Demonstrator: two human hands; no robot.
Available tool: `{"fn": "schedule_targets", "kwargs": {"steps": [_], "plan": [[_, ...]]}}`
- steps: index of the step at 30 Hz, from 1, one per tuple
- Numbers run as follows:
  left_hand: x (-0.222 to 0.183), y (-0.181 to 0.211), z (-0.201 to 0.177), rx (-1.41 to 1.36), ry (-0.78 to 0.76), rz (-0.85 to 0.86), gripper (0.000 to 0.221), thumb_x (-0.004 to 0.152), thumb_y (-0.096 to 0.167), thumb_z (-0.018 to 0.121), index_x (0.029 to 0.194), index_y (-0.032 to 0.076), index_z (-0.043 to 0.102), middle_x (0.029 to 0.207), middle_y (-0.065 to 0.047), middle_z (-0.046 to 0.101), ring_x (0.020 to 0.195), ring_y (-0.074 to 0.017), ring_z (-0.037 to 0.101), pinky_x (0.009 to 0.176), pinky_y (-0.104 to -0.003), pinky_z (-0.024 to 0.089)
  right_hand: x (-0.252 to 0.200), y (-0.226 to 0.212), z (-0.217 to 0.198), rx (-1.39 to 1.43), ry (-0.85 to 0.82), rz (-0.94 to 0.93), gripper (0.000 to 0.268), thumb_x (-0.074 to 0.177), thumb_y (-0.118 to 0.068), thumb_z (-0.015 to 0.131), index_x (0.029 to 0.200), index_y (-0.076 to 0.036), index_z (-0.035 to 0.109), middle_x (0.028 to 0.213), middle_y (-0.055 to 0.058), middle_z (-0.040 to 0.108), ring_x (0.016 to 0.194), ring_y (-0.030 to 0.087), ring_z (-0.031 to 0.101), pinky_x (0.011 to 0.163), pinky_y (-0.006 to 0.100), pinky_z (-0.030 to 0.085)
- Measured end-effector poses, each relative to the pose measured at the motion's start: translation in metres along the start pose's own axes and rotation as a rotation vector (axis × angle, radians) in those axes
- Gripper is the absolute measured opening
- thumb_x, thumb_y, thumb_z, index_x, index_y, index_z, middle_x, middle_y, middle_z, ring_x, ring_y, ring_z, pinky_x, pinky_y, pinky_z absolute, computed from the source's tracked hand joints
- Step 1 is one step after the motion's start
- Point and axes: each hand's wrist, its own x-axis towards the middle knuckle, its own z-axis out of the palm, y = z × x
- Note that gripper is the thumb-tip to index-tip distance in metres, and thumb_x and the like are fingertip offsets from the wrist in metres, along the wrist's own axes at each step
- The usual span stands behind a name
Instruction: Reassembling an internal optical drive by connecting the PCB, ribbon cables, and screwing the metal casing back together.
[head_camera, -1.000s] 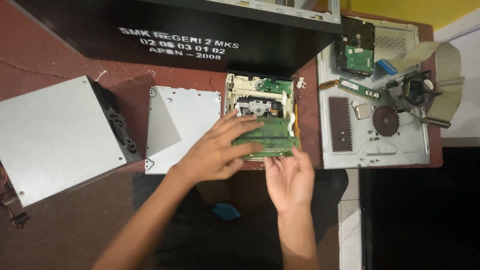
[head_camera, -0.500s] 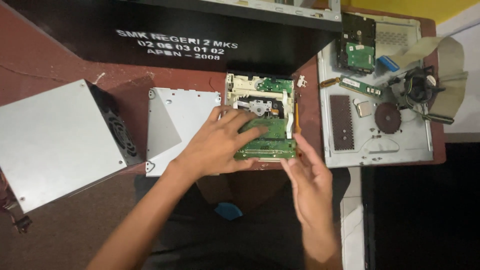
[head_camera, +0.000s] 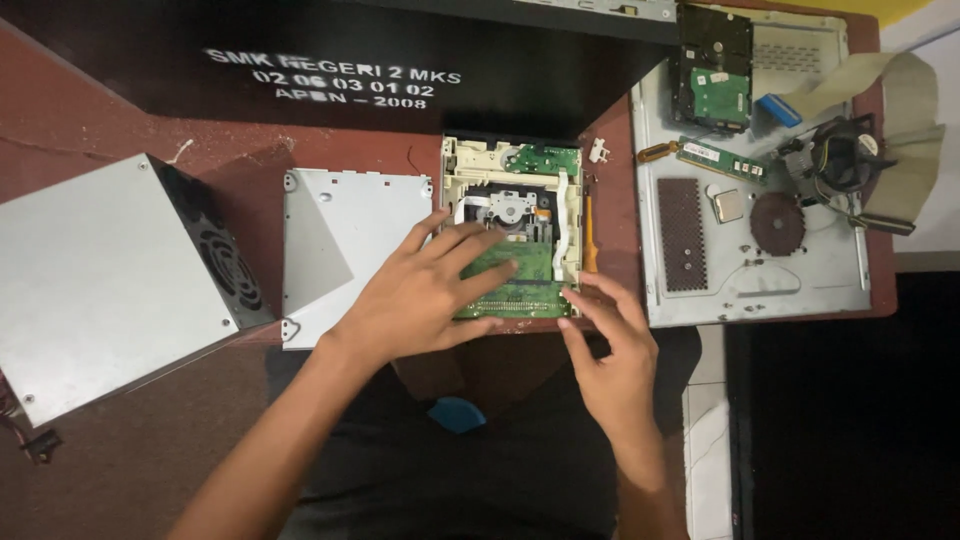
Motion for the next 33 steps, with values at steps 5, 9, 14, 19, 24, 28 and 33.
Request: {"fn": "schedule_targets", "kwargs": {"steps": [5,9,14,19,24,28,33], "plan": [[-0.008,0.016,0.012,0.051,-0.006,-0.012,0.050,0.090,0.042,0.073,0.129,0.012,0.070,0.145,-0.019,0.061,0.138,-0.0353,0.052,0.118,-0.063,0.030,-0.005,0.003,0.004,-0.067,0.017,-0.056,0.035,0.087,0.006,0.075,0.121,-0.002,0.073,0.128,0.016,0.064,0.116,0.039,0.068,0.091,0.047,0.060],[-0.019,0.030,0.021,0.152,0.005,-0.037,0.066,0.094,0.043,0.067,0.147,0.005,0.056,0.156,-0.022,0.050,0.147,-0.0376,0.043,0.119,-0.064,0.026,0.001,0.000,-0.001,-0.100,-0.002,-0.086,0.033,0.086,0.008,0.073,0.118,0.000,0.074,0.126,0.019,0.065,0.112,0.042,0.068,0.088,0.050,0.062],[-0.023,0.030,0.015,0.127,-0.037,-0.068,0.071,0.094,0.043,0.068,0.154,0.010,0.048,0.162,-0.020,0.041,0.152,-0.0370,0.034,0.121,-0.064,0.024,0.004,0.010,-0.017,-0.133,0.036,-0.107,0.030,0.087,-0.001,0.077,0.117,-0.006,0.076,0.124,0.016,0.068,0.111,0.039,0.069,0.090,0.049,0.060],[-0.057,0.047,-0.003,0.048,0.149,-0.228,0.061,0.096,0.040,0.068,0.151,0.021,0.052,0.159,-0.014,0.044,0.146,-0.0338,0.044,0.114,-0.054,0.037,0.011,0.042,-0.034,-0.203,0.011,-0.024,0.031,0.094,-0.010,0.074,0.125,-0.005,0.072,0.115,0.020,0.069,0.108,0.045,0.067,0.087,0.052,0.054],[-0.123,0.041,-0.007,0.324,0.044,-0.472,0.068,0.088,0.054,0.073,0.144,0.019,0.056,0.153,-0.012,0.052,0.142,-0.0339,0.048,0.104,-0.055,0.043,0.002,0.047,-0.018,-0.243,-0.021,0.138,0.028,0.098,-0.020,0.069,0.123,-0.008,0.075,0.116,0.006,0.075,0.099,0.020,0.070,0.083,0.034,0.052],[-0.129,0.032,-0.022,0.358,0.106,-0.297,0.020,0.099,0.009,0.058,0.118,0.009,0.065,0.109,-0.013,0.060,0.087,-0.0333,0.056,0.074,-0.045,0.044,-0.006,0.038,-0.013,-0.204,0.078,0.137,0.021,0.100,-0.011,0.071,0.120,-0.007,0.077,0.108,0.006,0.073,0.091,0.019,0.066,0.079,0.031,0.049],[-0.115,0.023,-0.032,0.342,-0.030,-0.096,0.007,0.098,0.010,0.051,0.095,0.010,0.057,0.092,-0.008,0.054,0.082,-0.0289,0.054,0.072,-0.039,0.043,-0.023,0.042,-0.033,-0.217,0.316,0.061,0.016,0.110,-0.010,0.065,0.121,-0.003,0.075,0.116,0.013,0.069,0.080,0.022,0.060,0.081,0.034,0.049]]}}
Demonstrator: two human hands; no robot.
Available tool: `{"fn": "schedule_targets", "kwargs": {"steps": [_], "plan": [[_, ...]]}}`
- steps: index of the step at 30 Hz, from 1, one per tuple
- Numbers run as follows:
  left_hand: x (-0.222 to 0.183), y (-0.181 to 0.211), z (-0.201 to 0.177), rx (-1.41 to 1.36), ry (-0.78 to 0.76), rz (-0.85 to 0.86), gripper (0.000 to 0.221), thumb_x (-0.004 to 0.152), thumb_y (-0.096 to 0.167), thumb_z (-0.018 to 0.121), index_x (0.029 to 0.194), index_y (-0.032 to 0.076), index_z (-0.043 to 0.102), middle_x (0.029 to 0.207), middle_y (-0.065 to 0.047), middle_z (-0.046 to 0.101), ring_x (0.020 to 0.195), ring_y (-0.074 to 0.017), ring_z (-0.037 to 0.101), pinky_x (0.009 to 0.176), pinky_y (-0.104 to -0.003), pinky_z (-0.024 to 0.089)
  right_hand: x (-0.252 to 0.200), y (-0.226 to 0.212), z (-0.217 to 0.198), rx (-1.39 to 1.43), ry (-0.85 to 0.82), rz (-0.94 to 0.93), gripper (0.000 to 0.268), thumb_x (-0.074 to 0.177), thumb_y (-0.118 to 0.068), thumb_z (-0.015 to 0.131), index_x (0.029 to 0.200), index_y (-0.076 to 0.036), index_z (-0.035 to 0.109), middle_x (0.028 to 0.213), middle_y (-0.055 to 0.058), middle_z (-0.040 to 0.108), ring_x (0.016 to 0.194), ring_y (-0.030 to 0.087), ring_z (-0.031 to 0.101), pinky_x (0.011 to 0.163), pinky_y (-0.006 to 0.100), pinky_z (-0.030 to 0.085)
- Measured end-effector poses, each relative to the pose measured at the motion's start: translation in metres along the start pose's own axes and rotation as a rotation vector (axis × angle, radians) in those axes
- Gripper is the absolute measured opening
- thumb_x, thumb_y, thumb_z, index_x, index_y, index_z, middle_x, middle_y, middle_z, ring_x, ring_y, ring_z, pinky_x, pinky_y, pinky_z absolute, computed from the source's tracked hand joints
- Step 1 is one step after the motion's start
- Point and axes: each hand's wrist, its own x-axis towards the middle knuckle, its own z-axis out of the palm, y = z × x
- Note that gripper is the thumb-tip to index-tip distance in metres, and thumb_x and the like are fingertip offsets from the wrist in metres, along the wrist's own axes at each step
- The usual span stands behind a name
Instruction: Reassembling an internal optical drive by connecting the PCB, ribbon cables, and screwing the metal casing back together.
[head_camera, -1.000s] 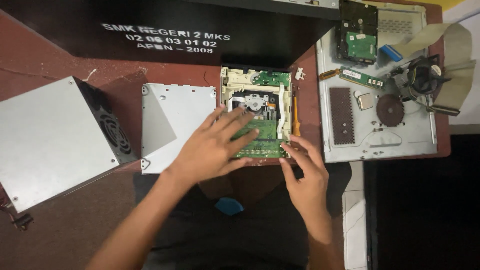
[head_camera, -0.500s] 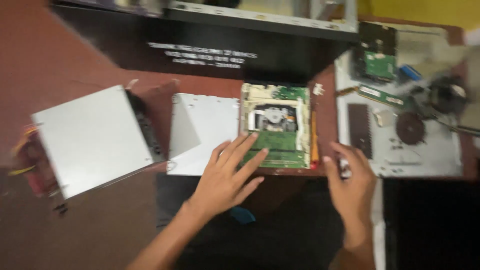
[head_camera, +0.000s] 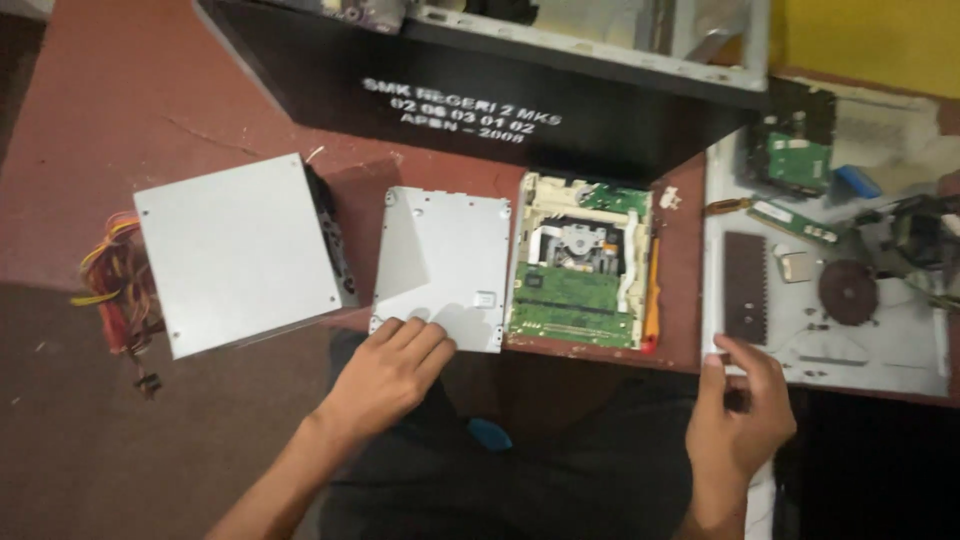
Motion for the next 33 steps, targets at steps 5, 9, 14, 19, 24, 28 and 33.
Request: {"fn": "schedule_targets", "kwargs": {"steps": [5,9,14,19,24,28,33], "plan": [[-0.010,0.003,-0.009,-0.257,0.119,-0.188,0.018,0.105,0.011,0.040,0.112,0.002,0.054,0.133,-0.021,0.055,0.116,-0.0378,0.056,0.100,-0.047,0.044,-0.017,-0.012,-0.016,0.137,0.086,0.061,0.015,0.112,-0.001,0.059,0.117,0.006,0.071,0.111,0.018,0.068,0.095,0.025,0.065,0.081,0.033,0.051],[0.005,0.016,-0.046,-0.483,-0.127,-1.281,0.051,0.096,0.048,0.038,0.144,0.057,0.053,0.121,0.007,0.076,0.072,-0.0399,0.073,0.065,-0.056,0.053,-0.045,-0.022,-0.009,0.091,0.031,0.096,0.016,0.110,-0.016,0.060,0.109,-0.006,0.072,0.106,0.005,0.074,0.090,0.014,0.071,0.075,0.024,0.047],[0.029,0.081,-0.023,-1.193,1.276,-0.950,0.042,0.105,0.012,0.045,0.142,0.010,0.027,0.119,-0.009,0.035,0.101,-0.0168,0.038,0.093,-0.033,0.033,-0.043,-0.104,0.009,0.682,-0.350,0.282,0.061,0.094,-0.050,0.058,0.131,-0.002,0.060,0.127,0.015,0.069,0.114,0.024,0.067,0.092,0.034,0.055],[0.067,0.132,0.012,-1.497,1.042,-1.097,0.030,0.103,0.042,0.055,0.116,0.015,0.051,0.094,-0.001,0.056,0.076,-0.0090,0.051,0.066,-0.025,0.045,-0.024,-0.100,0.039,1.162,-0.402,0.471,0.051,0.099,-0.036,0.061,0.131,0.004,0.059,0.107,0.010,0.068,0.094,0.013,0.060,0.080,0.030,0.050],[0.081,0.121,0.039,-1.973,0.661,-1.118,0.015,0.098,0.017,0.059,0.100,0.002,0.055,0.088,-0.027,0.074,0.067,-0.0346,0.077,0.050,-0.031,0.058,0.025,-0.053,0.043,1.036,-0.337,0.718,0.052,0.095,-0.013,0.058,0.141,0.009,0.054,0.130,0.023,0.068,0.113,0.029,0.067,0.097,0.037,0.054],[0.087,0.114,0.035,-1.905,0.597,-1.199,0.028,0.100,0.023,0.058,0.083,0.001,0.057,0.086,-0.035,0.078,0.067,-0.0406,0.080,0.053,-0.036,0.063,0.047,-0.053,0.037,0.919,-0.446,0.775,0.047,0.098,-0.009,0.055,0.141,0.007,0.057,0.124,0.020,0.071,0.103,0.024,0.068,0.084,0.031,0.054],[0.095,0.107,0.030,-1.855,0.546,-1.191,0.032,0.097,0.025,0.062,0.083,-0.003,0.067,0.087,-0.033,0.080,0.068,-0.0362,0.081,0.057,-0.034,0.066,0.053,-0.033,0.050,0.798,-0.501,0.841,0.066,0.098,-0.017,0.057,0.157,0.003,0.038,0.122,0.018,0.067,0.091,0.019,0.063,0.062,0.031,0.049]]}}
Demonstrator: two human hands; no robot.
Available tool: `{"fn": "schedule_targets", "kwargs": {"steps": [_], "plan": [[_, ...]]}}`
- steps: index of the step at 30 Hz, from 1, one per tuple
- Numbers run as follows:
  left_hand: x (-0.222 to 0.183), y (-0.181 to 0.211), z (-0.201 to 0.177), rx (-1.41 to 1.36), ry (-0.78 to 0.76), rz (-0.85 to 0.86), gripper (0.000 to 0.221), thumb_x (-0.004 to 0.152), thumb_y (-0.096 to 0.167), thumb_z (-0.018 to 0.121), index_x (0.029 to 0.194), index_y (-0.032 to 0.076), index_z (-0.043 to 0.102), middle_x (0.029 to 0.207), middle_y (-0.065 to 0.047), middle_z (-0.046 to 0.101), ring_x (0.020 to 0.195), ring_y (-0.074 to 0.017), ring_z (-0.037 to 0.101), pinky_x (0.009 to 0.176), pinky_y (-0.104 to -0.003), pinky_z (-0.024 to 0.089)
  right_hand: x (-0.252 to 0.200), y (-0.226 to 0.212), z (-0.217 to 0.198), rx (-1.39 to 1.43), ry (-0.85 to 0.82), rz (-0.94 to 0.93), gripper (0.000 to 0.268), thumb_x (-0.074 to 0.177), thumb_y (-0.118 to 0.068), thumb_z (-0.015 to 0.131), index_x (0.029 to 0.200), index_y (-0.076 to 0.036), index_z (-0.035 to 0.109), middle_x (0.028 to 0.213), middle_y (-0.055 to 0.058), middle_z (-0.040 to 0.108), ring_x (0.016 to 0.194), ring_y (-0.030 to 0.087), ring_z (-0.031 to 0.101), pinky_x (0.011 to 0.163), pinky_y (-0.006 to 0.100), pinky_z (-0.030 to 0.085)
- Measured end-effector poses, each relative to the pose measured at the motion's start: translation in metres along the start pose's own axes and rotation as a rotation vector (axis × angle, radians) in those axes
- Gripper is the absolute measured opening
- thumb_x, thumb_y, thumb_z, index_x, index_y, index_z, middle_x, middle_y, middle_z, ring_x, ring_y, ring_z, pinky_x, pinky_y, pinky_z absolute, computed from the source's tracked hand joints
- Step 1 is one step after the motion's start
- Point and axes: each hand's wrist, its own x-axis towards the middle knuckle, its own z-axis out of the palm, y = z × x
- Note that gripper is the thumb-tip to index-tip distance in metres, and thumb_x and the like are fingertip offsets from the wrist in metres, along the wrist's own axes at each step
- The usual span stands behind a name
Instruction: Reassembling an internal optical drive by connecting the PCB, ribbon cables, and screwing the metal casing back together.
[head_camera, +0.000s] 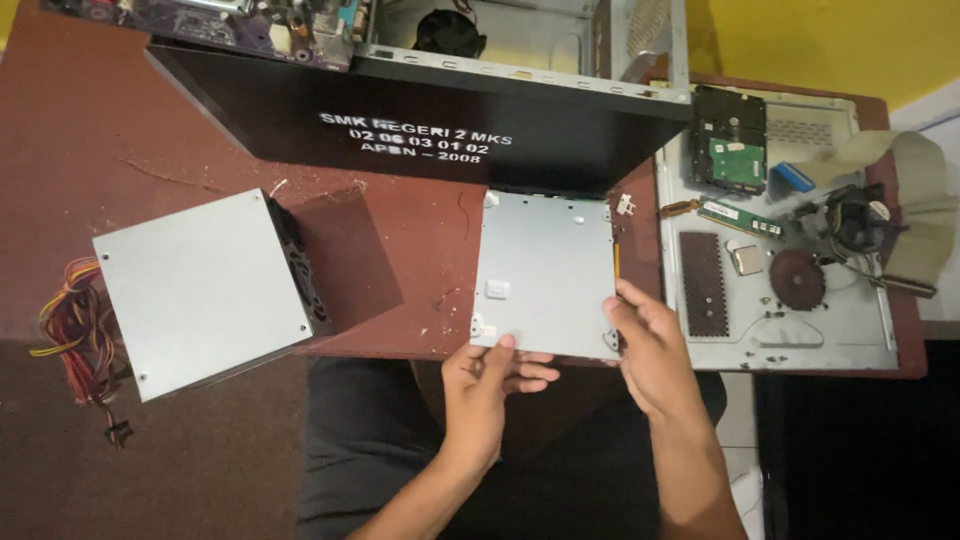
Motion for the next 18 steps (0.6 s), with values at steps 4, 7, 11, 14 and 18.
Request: {"fn": "schedule_targets", "kwargs": {"steps": [4,7,11,14,18], "plan": [[0.002,-0.003,0.006,-0.028,-0.014,-0.037,0.036,0.094,0.030,0.064,0.098,-0.006,0.067,0.090,-0.033,0.079,0.069,-0.0354,0.080,0.058,-0.032,0.065,0.010,0.001,-0.006,0.015,-0.017,-0.044,0.064,0.098,-0.017,0.060,0.155,0.005,0.042,0.108,0.015,0.069,0.077,0.013,0.060,0.054,0.028,0.046],[0.003,-0.003,0.008,-0.020,-0.036,-0.040,0.037,0.095,0.029,0.063,0.098,-0.007,0.067,0.089,-0.031,0.079,0.070,-0.0356,0.080,0.059,-0.031,0.065,0.002,-0.012,-0.001,-0.029,-0.036,-0.069,0.051,0.099,-0.014,0.058,0.147,0.003,0.055,0.092,0.012,0.070,0.061,0.012,0.056,0.038,0.026,0.039],[0.002,-0.001,0.007,0.003,-0.040,-0.032,0.034,0.096,0.028,0.062,0.099,-0.005,0.067,0.090,-0.031,0.080,0.071,-0.0354,0.081,0.060,-0.032,0.066,-0.006,-0.023,0.003,-0.267,0.036,-0.089,0.050,0.097,-0.020,0.060,0.145,-0.007,0.060,0.107,0.008,0.072,0.076,0.015,0.060,0.043,0.028,0.046],[0.006,-0.002,0.005,0.004,0.005,-0.100,0.033,0.095,0.028,0.064,0.093,-0.004,0.067,0.091,-0.032,0.080,0.072,-0.0362,0.081,0.061,-0.033,0.066,-0.008,-0.028,0.006,-0.352,0.060,-0.153,0.051,0.096,-0.019,0.062,0.146,-0.010,0.061,0.101,0.006,0.072,0.078,0.011,0.058,0.059,0.026,0.046],[0.006,0.004,0.007,0.025,0.020,-0.158,0.036,0.095,0.028,0.065,0.085,-0.005,0.073,0.090,-0.030,0.081,0.073,-0.0360,0.081,0.060,-0.035,0.065,-0.013,-0.033,0.004,-0.480,0.043,-0.320,0.046,0.097,-0.017,0.065,0.143,-0.015,0.063,0.075,0.000,0.065,0.074,0.010,0.055,0.075,0.025,0.044]]}}
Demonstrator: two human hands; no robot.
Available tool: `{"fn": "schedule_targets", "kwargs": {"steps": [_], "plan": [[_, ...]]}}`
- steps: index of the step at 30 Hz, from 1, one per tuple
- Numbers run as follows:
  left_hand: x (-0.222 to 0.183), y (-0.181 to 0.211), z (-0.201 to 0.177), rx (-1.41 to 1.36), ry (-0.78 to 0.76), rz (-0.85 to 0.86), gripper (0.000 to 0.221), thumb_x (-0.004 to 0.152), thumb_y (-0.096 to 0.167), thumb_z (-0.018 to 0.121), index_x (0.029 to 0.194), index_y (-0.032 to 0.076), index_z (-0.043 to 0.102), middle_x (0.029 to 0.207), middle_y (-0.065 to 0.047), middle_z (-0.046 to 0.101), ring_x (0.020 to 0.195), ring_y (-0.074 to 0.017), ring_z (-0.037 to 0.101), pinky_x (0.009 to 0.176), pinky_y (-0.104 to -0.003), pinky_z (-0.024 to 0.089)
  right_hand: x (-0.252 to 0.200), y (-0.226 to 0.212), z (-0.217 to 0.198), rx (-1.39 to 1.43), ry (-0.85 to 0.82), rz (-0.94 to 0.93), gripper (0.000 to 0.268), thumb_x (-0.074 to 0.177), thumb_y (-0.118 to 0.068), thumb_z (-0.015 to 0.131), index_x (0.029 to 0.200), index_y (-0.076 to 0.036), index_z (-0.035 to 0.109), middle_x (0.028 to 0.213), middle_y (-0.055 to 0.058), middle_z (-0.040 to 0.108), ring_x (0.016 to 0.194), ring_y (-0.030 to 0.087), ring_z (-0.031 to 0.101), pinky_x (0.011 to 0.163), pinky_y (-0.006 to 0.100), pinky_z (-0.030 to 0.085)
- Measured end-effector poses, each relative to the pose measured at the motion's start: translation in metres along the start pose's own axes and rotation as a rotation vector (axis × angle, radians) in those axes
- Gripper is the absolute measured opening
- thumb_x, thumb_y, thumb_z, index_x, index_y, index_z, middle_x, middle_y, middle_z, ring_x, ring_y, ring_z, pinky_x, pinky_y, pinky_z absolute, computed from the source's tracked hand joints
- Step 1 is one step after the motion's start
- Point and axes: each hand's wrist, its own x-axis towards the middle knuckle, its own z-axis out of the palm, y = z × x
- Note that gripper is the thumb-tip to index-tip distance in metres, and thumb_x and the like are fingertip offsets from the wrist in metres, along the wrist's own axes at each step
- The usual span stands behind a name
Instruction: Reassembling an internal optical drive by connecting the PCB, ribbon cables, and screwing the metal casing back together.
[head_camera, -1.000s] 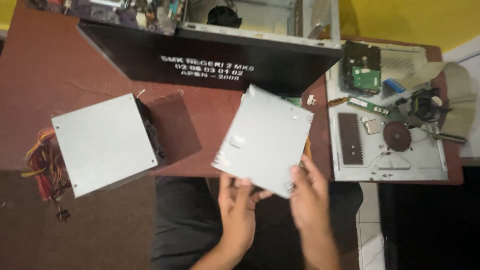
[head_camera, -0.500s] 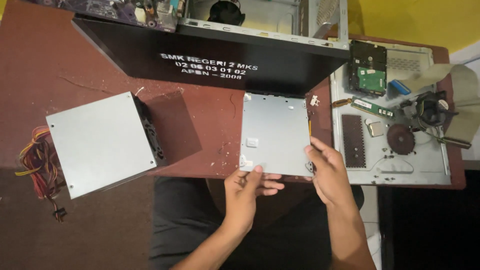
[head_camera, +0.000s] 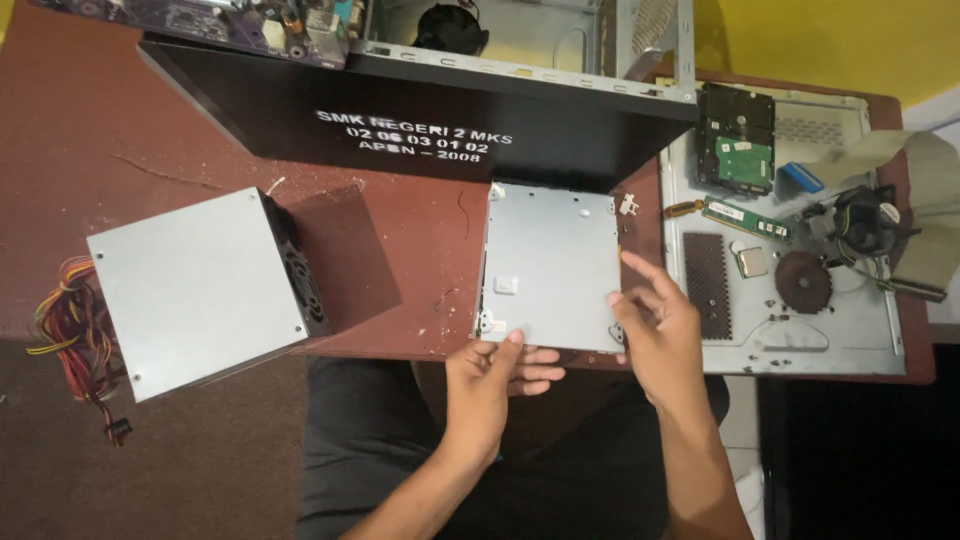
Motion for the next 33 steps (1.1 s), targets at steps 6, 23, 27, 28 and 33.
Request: {"fn": "schedule_targets", "kwargs": {"steps": [6,23,27,28,33], "plan": [[0.015,0.013,-0.052,0.680,0.002,0.758,0.026,0.083,0.022,0.082,0.075,0.017,0.059,0.070,0.004,0.059,0.066,-0.0090,0.053,0.064,-0.025,0.043,0.008,0.010,-0.001,0.178,0.059,-0.027,0.038,0.097,-0.010,0.065,0.135,-0.011,0.072,0.075,-0.006,0.051,0.071,0.006,0.040,0.072,0.021,0.036],[0.064,0.071,-0.040,0.971,-0.399,0.585,0.143,0.050,0.063,0.091,0.165,0.018,0.020,0.165,-0.024,0.034,0.149,-0.0473,0.035,0.122,-0.060,0.027,0.016,0.047,0.014,0.171,0.119,-0.134,0.033,0.096,-0.006,0.064,0.129,-0.002,0.069,0.077,0.013,0.068,0.056,0.014,0.057,0.033,0.026,0.054],[0.069,0.064,-0.042,0.968,-0.339,0.625,0.137,0.051,0.065,0.090,0.164,0.019,0.028,0.160,-0.021,0.044,0.145,-0.0452,0.042,0.120,-0.058,0.033,0.014,0.018,0.003,-0.289,0.204,-0.417,0.025,0.103,-0.021,0.064,0.121,-0.011,0.079,0.109,0.018,0.068,0.102,0.038,0.068,0.081,0.045,0.055],[0.069,0.066,-0.041,0.968,-0.340,0.625,0.137,0.051,0.065,0.090,0.164,0.019,0.028,0.160,-0.021,0.044,0.145,-0.0452,0.042,0.120,-0.058,0.033,0.013,0.013,0.002,-0.289,0.205,-0.417,0.025,0.103,-0.021,0.064,0.121,-0.011,0.079,0.109,0.018,0.068,0.102,0.038,0.068,0.081,0.045,0.055],[0.060,0.075,-0.038,0.980,-0.361,0.570,0.128,0.060,0.047,0.094,0.163,0.012,0.028,0.159,-0.028,0.041,0.146,-0.0499,0.038,0.120,-0.062,0.030,0.008,0.011,0.002,-0.008,-0.134,-0.379,0.068,0.095,-0.044,0.060,0.142,0.005,0.054,0.155,0.039,0.038,0.139,0.060,0.039,0.110,0.068,0.039]]}}
